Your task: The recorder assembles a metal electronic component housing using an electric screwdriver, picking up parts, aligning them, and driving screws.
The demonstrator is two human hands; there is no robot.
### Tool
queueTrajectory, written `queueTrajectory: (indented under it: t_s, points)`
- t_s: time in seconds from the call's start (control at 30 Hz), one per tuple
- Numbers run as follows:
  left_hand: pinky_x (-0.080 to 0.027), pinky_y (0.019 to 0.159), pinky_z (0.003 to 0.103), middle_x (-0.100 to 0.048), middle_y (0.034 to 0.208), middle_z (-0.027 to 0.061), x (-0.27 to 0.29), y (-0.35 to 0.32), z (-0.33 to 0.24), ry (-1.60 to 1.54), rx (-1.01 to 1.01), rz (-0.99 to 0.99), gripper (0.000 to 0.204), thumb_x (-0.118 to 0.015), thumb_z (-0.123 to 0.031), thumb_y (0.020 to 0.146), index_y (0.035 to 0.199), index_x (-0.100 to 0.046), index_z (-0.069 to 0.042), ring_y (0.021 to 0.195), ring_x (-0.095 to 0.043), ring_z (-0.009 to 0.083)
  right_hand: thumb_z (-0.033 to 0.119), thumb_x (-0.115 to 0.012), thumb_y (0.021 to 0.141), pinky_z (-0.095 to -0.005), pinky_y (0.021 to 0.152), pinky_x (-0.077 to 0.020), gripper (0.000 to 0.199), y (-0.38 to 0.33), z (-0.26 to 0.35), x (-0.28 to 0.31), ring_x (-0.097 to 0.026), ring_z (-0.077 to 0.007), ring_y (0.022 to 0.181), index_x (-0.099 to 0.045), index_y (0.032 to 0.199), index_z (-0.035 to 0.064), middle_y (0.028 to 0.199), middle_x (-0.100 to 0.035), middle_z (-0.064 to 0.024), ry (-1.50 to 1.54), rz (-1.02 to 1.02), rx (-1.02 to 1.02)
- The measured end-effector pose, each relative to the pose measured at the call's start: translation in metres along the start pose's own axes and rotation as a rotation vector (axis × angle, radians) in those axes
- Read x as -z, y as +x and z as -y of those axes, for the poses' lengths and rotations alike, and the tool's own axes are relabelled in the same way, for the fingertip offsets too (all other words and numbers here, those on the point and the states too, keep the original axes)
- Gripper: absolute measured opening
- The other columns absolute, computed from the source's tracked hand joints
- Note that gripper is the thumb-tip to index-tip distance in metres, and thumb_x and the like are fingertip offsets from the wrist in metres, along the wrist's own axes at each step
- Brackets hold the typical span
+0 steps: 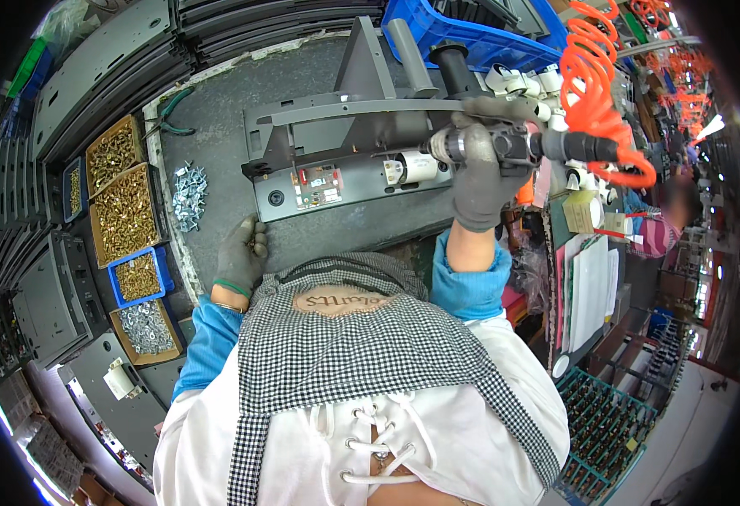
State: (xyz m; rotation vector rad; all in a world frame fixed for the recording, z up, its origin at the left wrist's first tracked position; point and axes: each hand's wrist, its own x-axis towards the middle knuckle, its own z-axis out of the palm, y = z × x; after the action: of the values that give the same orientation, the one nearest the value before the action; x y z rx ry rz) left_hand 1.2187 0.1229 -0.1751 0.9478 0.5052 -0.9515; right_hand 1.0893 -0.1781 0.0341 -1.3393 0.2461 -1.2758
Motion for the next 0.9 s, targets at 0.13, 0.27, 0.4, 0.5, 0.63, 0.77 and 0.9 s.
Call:
queueTrajectory:
  t_s: [0.13, 0.27, 0.4, 0.5, 0.63, 0.77, 0.9]
  points:
    - [-0.045, 0.052, 0.018, -0.061, 0.088, 0.0034, -0.004, 0.001, -0.003, 0.066, 0.002, -0.055, 0.029, -0.055, -0.020, 0.100, 0.122, -0.058, -0.002, 0.067, -0.053, 0.0094, -0.007, -0.069, 0.078, -0.0335, 0.077, -0.0559, 0.044, 0.001, -0.001, 0.002, -0.065, -0.0186, 0.083, -0.055, 0.119, -0.0028, 0.104, -0.067, -0.0156, 0.133, 0.421, -0.113]
    - [-0.045, 0.052, 0.018, -0.061, 0.087, 0.0031, -0.009, -0.001, -0.003, 0.081, 0.008, -0.070, 0.029, -0.055, -0.021, 0.101, 0.122, -0.058, -0.001, 0.066, -0.053, 0.0090, -0.006, -0.072, 0.076, -0.0303, 0.085, -0.0526, 0.045, -0.003, 0.000, -0.025, -0.064, -0.0163, 0.095, -0.058, 0.118, -0.0005, 0.107, -0.067, -0.0101, -0.096, 0.175, -0.094]
    - [-0.045, 0.052, 0.018, -0.062, 0.086, 0.0029, -0.003, 0.003, -0.002, 0.037, 0.018, -0.047, 0.029, -0.054, -0.021, 0.101, 0.122, -0.059, -0.002, 0.066, -0.054, 0.0091, -0.009, -0.072, 0.077, -0.0296, 0.085, -0.0530, 0.048, 0.007, -0.018, -0.027, -0.064, -0.0139, 0.094, -0.056, 0.121, 0.0014, 0.107, -0.067, -0.0066, -0.137, 0.152, -0.078]
    - [-0.045, 0.052, 0.018, -0.062, 0.086, 0.0029, -0.002, 0.004, -0.001, 0.025, 0.027, -0.053, 0.028, -0.054, -0.021, 0.101, 0.121, -0.059, -0.002, 0.066, -0.055, 0.0092, -0.007, -0.070, 0.079, -0.0328, 0.082, -0.0559, 0.053, 0.006, -0.028, -0.019, -0.067, -0.0184, 0.092, -0.049, 0.128, 0.0001, 0.105, -0.067, -0.0112, -0.139, 0.158, -0.097]
    - [-0.043, 0.050, 0.018, -0.061, 0.084, 0.0017, -0.014, -0.006, -0.003, 0.015, -0.004, -0.088, 0.027, -0.054, -0.021, 0.101, 0.120, -0.059, -0.003, 0.064, -0.052, 0.0084, -0.008, -0.074, 0.077, -0.0279, 0.081, -0.0548, 0.056, 0.010, -0.034, -0.008, -0.066, -0.0134, 0.092, -0.050, 0.126, 0.0036, 0.104, -0.068, -0.0076, -0.138, 0.188, -0.046]
    - [-0.041, 0.049, 0.018, -0.059, 0.082, 0.0006, -0.019, -0.019, -0.008, 0.074, -0.022, 0.037, 0.025, -0.055, -0.021, 0.100, 0.117, -0.059, -0.003, 0.063, -0.049, 0.0075, -0.005, -0.068, 0.082, -0.0362, 0.081, -0.0580, 0.056, 0.003, -0.032, -0.013, -0.068, -0.0230, 0.092, -0.043, 0.132, -0.0028, 0.104, -0.067, -0.0154, -0.086, 0.181, -0.065]
    - [-0.039, 0.050, 0.018, -0.058, 0.082, 0.0014, -0.036, -0.031, 0.000, 0.187, -0.061, 0.051, 0.023, -0.055, -0.021, 0.100, 0.114, -0.059, -0.003, 0.063, -0.047, 0.0071, -0.006, -0.071, 0.080, -0.0308, 0.078, -0.0557, 0.050, 0.007, -0.032, -0.023, -0.067, -0.0159, 0.090, -0.050, 0.125, 0.0001, 0.103, -0.068, -0.0102, -0.168, 0.217, -0.028]
